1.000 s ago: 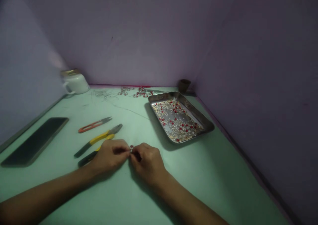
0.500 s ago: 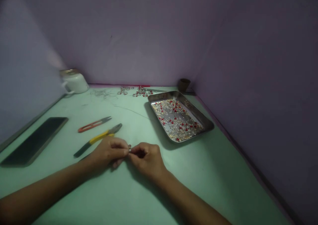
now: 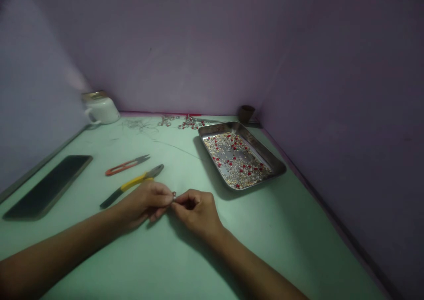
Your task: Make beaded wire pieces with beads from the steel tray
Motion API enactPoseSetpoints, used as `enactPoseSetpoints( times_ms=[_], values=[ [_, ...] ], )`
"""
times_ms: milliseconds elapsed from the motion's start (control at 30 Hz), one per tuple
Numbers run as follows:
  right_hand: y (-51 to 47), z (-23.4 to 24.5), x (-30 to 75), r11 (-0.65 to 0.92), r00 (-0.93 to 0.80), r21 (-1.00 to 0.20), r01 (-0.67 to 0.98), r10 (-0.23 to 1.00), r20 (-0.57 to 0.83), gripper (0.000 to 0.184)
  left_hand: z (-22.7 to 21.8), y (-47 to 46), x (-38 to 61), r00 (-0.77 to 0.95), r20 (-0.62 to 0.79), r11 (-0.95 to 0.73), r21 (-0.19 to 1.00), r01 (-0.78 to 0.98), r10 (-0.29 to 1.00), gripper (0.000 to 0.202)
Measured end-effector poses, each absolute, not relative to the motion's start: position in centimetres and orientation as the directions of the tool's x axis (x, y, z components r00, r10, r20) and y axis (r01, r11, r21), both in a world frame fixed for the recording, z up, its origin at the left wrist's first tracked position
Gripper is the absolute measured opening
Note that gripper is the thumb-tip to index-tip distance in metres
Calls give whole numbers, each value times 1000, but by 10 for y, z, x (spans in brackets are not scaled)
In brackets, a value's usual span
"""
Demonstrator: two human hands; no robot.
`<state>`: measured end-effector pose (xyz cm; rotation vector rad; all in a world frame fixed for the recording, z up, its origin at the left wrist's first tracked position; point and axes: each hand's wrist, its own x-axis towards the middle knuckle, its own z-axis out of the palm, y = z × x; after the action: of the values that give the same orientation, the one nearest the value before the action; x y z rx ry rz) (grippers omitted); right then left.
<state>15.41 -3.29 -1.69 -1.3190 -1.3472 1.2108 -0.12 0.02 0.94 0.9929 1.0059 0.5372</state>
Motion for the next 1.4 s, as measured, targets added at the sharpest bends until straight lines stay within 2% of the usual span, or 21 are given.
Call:
enactPoseSetpoints(
  times_ms=[100,167,233,300,367,433,567,833,1033,1167,1267,1400],
  values=[
    [-31,-16,154,-92,-43,-987,129,994,-99,14,12,2,-2,413,-409,357,913,199,814,22],
    [-31,-16,154,-120,-42,-986,114,991,-125,11,15,3,-4,337,-331,247,931,268,881,18],
    [-30,-17,154,-127,-44,-986,111,990,-133,9,17,5,-6,284,-230,149,948,282,931,19],
    [-30,-18,155,-113,-51,-986,124,992,-120,9,16,5,-7,326,-195,106,957,271,925,29],
    [-31,-18,156,-86,-58,-986,144,994,-95,9,14,5,-7,419,-225,118,957,267,880,36],
    [-31,-18,156,-72,-65,-985,158,994,-83,10,11,3,-6,467,-257,144,954,264,846,34],
    [-32,-16,155,-99,-85,-985,138,990,-112,12,9,2,-2,467,-294,215,953,215,834,24],
    [-32,-16,153,-168,-98,-983,71,980,-174,13,17,2,1,446,-362,323,932,164,819,17],
    [-32,-15,153,-185,-98,-982,34,977,-187,12,20,0,0,418,-304,267,953,146,856,7],
    [-32,-15,153,-182,-88,-982,54,979,-186,13,12,1,-4,464,-254,252,965,68,848,12],
    [-32,-15,153,-172,-74,-981,84,981,-178,12,7,2,-4,491,-273,282,958,57,827,19],
    [-33,-16,154,-137,-94,-984,115,985,-148,10,8,2,-2,473,-303,305,949,74,827,19]
  ],
)
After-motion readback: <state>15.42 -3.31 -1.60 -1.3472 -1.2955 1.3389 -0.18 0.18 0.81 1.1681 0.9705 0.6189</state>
